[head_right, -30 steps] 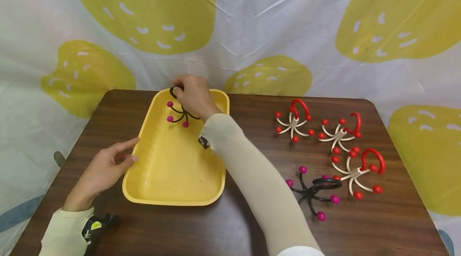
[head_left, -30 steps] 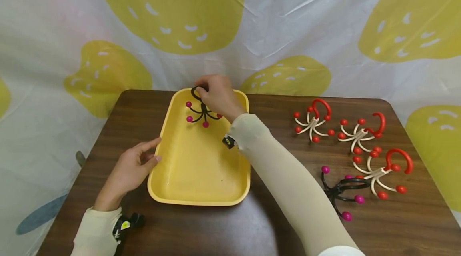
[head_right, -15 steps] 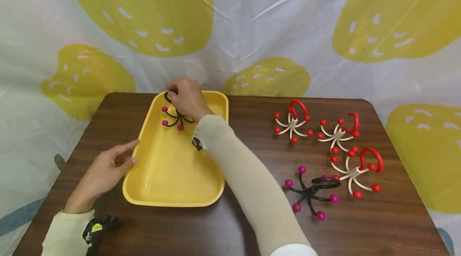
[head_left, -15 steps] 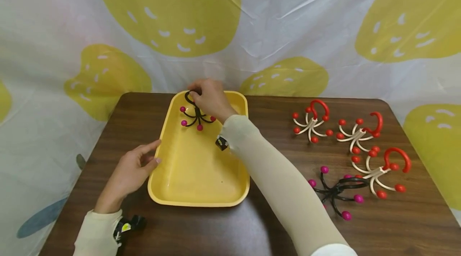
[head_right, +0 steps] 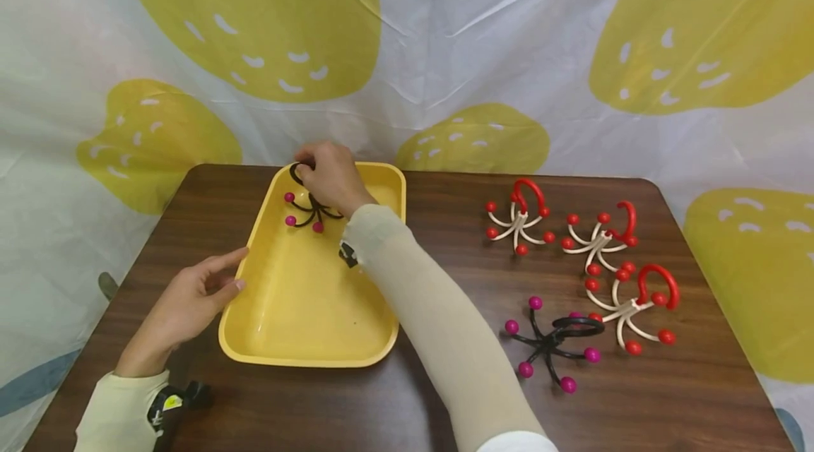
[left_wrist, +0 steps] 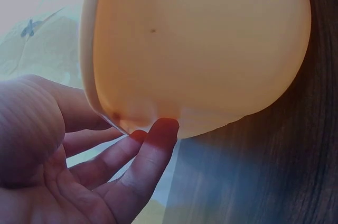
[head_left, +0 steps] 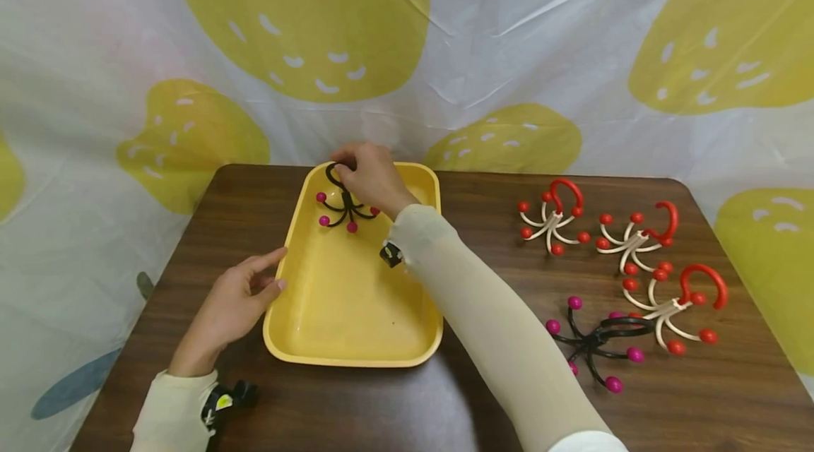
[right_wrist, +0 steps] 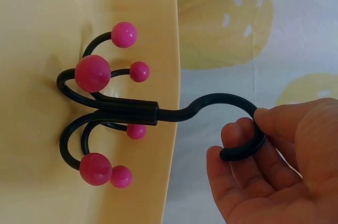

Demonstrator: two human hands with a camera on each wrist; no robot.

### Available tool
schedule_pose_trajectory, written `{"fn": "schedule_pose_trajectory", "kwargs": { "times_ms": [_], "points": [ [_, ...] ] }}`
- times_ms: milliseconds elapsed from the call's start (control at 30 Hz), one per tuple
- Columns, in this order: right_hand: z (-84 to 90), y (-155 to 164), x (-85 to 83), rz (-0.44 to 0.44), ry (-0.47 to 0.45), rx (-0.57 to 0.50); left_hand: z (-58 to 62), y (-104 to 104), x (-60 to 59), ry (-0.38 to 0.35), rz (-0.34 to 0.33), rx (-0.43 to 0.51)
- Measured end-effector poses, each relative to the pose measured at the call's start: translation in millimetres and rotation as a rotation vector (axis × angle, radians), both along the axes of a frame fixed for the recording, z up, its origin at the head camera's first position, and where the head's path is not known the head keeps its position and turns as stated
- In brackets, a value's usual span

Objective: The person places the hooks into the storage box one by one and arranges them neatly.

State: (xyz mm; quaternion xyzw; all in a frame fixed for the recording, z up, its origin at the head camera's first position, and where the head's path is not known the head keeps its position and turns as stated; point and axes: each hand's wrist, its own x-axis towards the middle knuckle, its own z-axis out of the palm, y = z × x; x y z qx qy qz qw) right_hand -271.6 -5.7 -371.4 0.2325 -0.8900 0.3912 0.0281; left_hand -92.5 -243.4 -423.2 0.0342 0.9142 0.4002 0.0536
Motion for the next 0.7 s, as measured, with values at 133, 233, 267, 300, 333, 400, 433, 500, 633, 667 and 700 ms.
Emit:
{"fn": "schedule_pose_trajectory", "kwargs": {
  "times_ms": [133, 233, 267, 300, 333, 400, 433, 500, 633, 667, 700],
  "points": [
    [-3.3, 3, -1.0, 0.011, -0.006, -0.004, -0.3, 0, -0.5, -0.002, -0.001, 0.007],
    [-4.1, 4, -0.8, 0.005, -0.029, -0.017, -0.3, 0, -0.5, -0.005, -0.001, 0.011],
    [-3.8, 5, -0.5, 0.002, -0.038, -0.026, -0.2, 0, -0.4, -0.008, 0.001, 0.013],
    [-3.3, 5, -0.2, 0.0, -0.046, -0.033, -0.3, 0, -0.4, -0.008, 0.002, 0.014],
    [-2.7, 5, 0.0, -0.002, -0.053, -0.039, -0.2, 0, -0.2, -0.01, 0.002, 0.014],
    [-0.5, 7, 1.2, -0.005, -0.06, -0.054, 0.1, -1, 0.1, -0.011, 0.003, 0.014],
    [0.6, 8, 1.7, -0.006, -0.057, -0.061, 0.2, -1, 0.2, -0.011, 0.003, 0.017],
    [2.8, 10, 2.8, -0.01, -0.05, -0.075, 0.7, -2, 0.2, -0.013, 0.002, 0.026],
    [7.4, 15, 5.7, -0.015, -0.028, -0.101, 1.0, -4, -0.3, -0.018, -0.004, 0.058],
    [8.8, 17, 6.5, -0.016, -0.026, -0.106, 0.9, -4, -0.5, -0.019, -0.004, 0.063],
    [10.3, 18, 7.3, -0.017, -0.027, -0.111, 0.8, -5, -0.7, -0.019, -0.005, 0.067]
  ]
}}
